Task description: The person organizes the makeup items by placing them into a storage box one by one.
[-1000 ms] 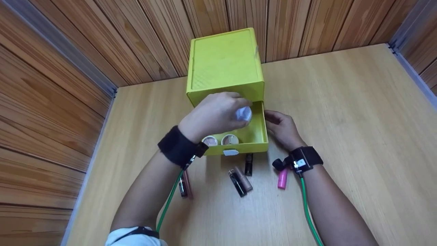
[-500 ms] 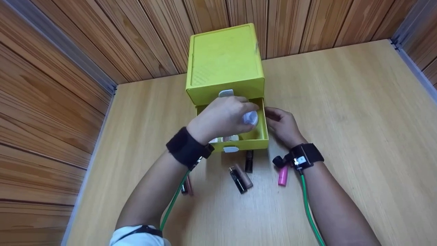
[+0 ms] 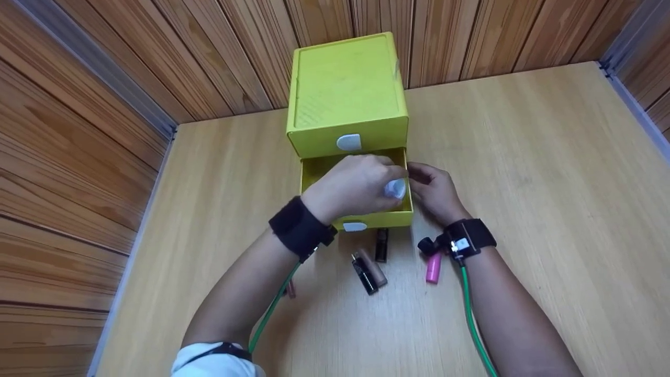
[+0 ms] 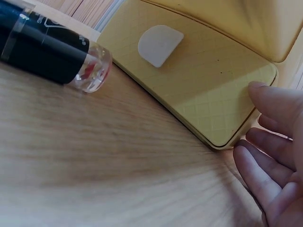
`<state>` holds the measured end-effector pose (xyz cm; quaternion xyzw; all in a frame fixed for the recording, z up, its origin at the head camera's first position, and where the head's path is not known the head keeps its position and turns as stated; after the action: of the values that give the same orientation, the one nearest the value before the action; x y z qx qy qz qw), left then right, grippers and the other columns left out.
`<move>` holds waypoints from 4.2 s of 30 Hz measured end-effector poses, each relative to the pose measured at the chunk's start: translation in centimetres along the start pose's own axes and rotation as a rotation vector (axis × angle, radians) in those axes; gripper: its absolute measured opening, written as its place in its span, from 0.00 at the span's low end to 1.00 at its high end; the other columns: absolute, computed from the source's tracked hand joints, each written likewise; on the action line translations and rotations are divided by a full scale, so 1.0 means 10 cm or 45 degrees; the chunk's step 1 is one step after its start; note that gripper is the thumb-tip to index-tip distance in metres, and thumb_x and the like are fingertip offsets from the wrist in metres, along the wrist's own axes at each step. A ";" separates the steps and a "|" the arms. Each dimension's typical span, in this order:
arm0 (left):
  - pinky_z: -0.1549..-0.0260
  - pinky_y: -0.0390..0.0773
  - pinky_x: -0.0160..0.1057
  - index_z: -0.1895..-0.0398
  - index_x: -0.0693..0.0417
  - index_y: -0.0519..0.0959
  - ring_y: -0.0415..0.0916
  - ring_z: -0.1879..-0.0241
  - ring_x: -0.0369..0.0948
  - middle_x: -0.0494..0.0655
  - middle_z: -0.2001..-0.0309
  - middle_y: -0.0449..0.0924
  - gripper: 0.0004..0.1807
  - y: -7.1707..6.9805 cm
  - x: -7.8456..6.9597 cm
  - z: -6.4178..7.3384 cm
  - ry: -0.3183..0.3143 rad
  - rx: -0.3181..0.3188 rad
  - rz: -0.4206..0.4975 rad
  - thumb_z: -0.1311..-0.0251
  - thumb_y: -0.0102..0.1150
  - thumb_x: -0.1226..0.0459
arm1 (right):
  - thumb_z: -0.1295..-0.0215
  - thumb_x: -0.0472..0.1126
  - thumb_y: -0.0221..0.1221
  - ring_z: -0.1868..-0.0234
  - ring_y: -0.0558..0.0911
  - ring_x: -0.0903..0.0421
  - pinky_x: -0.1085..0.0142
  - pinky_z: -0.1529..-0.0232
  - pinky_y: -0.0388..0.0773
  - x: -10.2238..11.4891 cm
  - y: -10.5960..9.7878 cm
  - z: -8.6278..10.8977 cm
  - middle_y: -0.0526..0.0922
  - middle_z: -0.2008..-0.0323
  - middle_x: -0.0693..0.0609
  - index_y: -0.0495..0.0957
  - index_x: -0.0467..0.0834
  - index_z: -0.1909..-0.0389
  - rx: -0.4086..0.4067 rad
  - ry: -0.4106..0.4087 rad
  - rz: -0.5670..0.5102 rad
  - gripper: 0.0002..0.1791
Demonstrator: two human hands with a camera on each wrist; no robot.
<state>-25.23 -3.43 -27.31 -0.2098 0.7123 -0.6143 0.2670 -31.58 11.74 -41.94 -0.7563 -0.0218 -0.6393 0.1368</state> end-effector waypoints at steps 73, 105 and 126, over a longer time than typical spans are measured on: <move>0.66 0.75 0.34 0.57 0.51 0.79 0.75 0.67 0.36 0.39 0.65 0.79 0.13 0.24 0.17 0.03 -0.142 0.221 0.301 0.33 0.58 0.52 | 0.34 0.30 0.59 0.43 0.77 0.46 0.57 0.39 0.70 0.14 -0.01 0.02 0.79 0.45 0.37 0.74 0.30 0.42 -0.037 -0.005 0.019 0.20; 0.55 0.79 0.44 0.43 0.53 0.78 0.76 0.51 0.42 0.47 0.49 0.80 0.23 -0.03 0.84 1.99 -0.821 -0.217 0.460 0.40 0.67 0.57 | 0.33 0.30 0.58 0.42 0.76 0.46 0.60 0.40 0.71 0.12 0.15 0.09 0.77 0.44 0.37 0.73 0.30 0.40 -0.017 0.018 0.004 0.21; 0.63 0.79 0.39 0.55 0.55 0.84 0.79 0.64 0.39 0.46 0.55 0.84 0.19 0.22 0.75 1.64 -0.779 0.034 0.425 0.48 0.73 0.56 | 0.31 0.41 0.58 0.35 0.69 0.44 0.63 0.40 0.72 0.30 -0.24 0.07 0.64 0.33 0.36 0.57 0.34 0.29 0.138 0.202 -0.299 0.34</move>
<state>-20.44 -20.28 -32.09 -0.2612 0.6155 -0.4802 0.5678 -30.90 13.73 -38.67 -0.6871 -0.1337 -0.7067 0.1028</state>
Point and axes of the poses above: each hand's wrist, its own z-axis away from the middle knuckle, its own y-axis out of the palm, x = y × z, the point moved 4 cm from there along -z, towards the middle knuckle
